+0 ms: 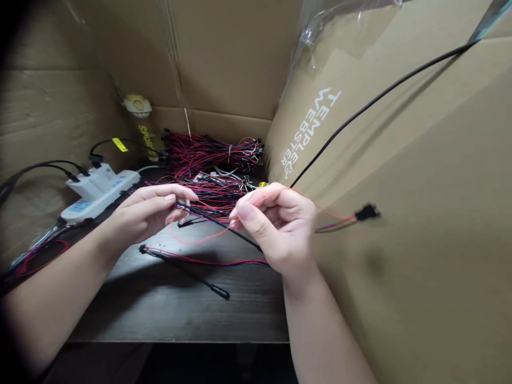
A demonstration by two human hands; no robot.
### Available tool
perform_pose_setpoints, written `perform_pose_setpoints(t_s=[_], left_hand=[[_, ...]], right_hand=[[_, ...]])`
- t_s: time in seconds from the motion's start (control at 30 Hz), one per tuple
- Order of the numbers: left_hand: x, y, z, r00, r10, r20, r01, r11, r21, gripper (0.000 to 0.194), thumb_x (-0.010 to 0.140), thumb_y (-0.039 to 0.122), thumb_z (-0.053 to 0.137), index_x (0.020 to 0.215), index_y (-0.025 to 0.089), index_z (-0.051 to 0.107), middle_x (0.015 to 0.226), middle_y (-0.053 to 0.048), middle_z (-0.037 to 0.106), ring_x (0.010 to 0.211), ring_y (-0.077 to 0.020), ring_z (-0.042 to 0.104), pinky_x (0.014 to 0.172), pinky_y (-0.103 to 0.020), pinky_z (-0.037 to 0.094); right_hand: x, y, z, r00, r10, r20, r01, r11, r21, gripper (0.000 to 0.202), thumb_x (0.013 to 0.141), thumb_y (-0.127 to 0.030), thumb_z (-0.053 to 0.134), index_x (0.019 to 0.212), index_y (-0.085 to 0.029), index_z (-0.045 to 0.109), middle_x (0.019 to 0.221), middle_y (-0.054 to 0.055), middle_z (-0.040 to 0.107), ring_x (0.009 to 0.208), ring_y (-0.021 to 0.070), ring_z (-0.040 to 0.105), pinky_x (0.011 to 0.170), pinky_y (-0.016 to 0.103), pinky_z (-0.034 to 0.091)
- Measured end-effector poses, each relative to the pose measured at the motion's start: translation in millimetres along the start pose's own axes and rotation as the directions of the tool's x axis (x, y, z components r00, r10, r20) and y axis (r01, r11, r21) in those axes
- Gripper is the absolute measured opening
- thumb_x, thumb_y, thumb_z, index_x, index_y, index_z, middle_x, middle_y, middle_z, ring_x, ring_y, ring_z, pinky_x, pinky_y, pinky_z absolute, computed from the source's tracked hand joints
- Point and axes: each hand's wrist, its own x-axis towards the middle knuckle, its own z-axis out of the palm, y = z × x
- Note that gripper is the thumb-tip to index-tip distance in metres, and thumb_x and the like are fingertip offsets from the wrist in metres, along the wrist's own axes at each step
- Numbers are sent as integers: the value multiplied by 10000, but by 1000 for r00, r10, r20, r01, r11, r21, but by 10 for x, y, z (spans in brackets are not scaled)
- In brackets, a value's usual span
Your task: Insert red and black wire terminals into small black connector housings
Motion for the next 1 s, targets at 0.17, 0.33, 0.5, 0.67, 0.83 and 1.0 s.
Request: perform_pose_setpoints(t_s=[0.17,0.33,0.5,0.67,0.83,1.0], left_hand=[[-14,48,57,1000,-7,27,6,999,32,294,922,387,694,1099,177,799,745,-46,556,681,-121,525,603,-220,444],[-28,-7,46,999,12,41,-14,999,48,351,975,421,631,1191,168,743,767,-33,539,686,-122,496,651,-248,457],[-43,-64,19,997,-13,78,4,992,125,353,1028,419,563,1258,189,699,809,-28,567,748,-116,509,730,-250,427],[-27,-89,19,996,-12,91,3,995,101,378,1037,428,538,1265,165,686,764,-13,536,721,-122,486,716,-268,408],[-12,-121,9,992,22,127,-37,992,122,396,1058,434,493,1279,161,677,758,-14,552,697,-114,485,710,-267,420],[-41,-51,33,986,-12,164,-16,985,170,390,1064,409,481,1303,173,680,756,-23,572,685,-104,490,658,-236,400]], right_hand=[[72,73,12,992,59,-108,-57,998,16,140,890,-316,794,836,-200,734,792,-3,736,677,96,672,646,222,580],[207,83,-55,915,363,-175,-247,848,468,244,758,-364,902,749,-220,706,754,-52,675,652,65,621,616,189,559],[244,119,-109,866,428,-260,-176,746,643,207,772,-384,888,752,-250,730,855,-59,703,747,69,658,649,197,566],[200,150,-11,859,430,-278,-181,763,620,228,695,-369,938,779,-269,751,898,-68,736,806,80,691,689,205,578],[232,166,-52,872,407,-273,-177,781,599,218,794,-383,874,788,-230,720,894,-69,750,806,73,699,695,210,588],[313,174,-173,848,398,-350,-94,763,639,174,826,-263,848,777,-208,691,779,-95,712,707,38,669,621,158,557]])
